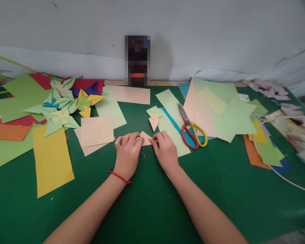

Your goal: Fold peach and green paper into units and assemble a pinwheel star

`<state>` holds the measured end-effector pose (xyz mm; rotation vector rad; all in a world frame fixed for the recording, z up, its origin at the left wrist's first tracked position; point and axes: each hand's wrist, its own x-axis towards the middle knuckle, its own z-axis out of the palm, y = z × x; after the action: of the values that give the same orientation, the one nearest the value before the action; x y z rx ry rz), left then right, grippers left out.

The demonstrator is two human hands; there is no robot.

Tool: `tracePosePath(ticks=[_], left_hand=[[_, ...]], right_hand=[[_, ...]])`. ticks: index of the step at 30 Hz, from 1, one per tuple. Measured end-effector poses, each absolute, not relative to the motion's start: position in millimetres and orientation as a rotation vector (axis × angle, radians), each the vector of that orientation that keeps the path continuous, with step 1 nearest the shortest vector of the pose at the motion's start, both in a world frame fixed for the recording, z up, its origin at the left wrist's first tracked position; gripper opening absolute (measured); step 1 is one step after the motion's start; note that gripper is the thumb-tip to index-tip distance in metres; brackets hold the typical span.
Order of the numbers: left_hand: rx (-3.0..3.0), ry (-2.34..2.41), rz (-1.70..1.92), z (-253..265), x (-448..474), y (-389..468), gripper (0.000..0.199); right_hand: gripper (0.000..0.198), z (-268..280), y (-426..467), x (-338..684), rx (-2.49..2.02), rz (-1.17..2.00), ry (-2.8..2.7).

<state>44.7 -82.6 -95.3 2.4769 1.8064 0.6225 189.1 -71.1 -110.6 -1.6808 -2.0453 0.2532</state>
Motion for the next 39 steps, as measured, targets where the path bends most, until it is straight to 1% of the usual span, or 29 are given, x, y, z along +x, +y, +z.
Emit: tracePosePath(ticks=[4,7,10,15,19,23,26,35,39], left_hand=[[2.578,1.671,0.455,-97,48,-83,0.021],[2.541,1.614,0.448,-101,47,-79,0.021],[2.514,1.622,0.451,-103,45,-74,0.019],[2.457,1.648,0.532,-99,44,-73,0.015],[2.447,1.681,0.515,-97,45,-74,0.015],[2.461,1.667,0.488,-97,38,-80,0.023],[2.427,1.742,0.511,-98,28,-86,0.029],[2.353,1.799,0.543,-99,17,-88,0.024],[2.442,1.819,0.540,-97,18,-89,0.031]], right_hand=[[0.012,-108,-73,187,-1.660,0.103,-2.082],[0.015,-104,-77,183,-1.735,-0.076,-2.103],[0.017,-102,-80,181,-1.744,-0.126,-2.146],[0.018,-106,-77,184,-1.664,-0.001,-2.227],[0.014,-107,-75,186,-1.655,0.111,-2.222],[0.011,-108,-75,192,-1.720,0.141,-2.164],[0.012,-110,-75,196,-1.728,0.163,-2.140],[0.013,-109,-74,204,-1.780,0.206,-2.054],[0.013,-109,-73,210,-1.771,0.252,-2.009]])
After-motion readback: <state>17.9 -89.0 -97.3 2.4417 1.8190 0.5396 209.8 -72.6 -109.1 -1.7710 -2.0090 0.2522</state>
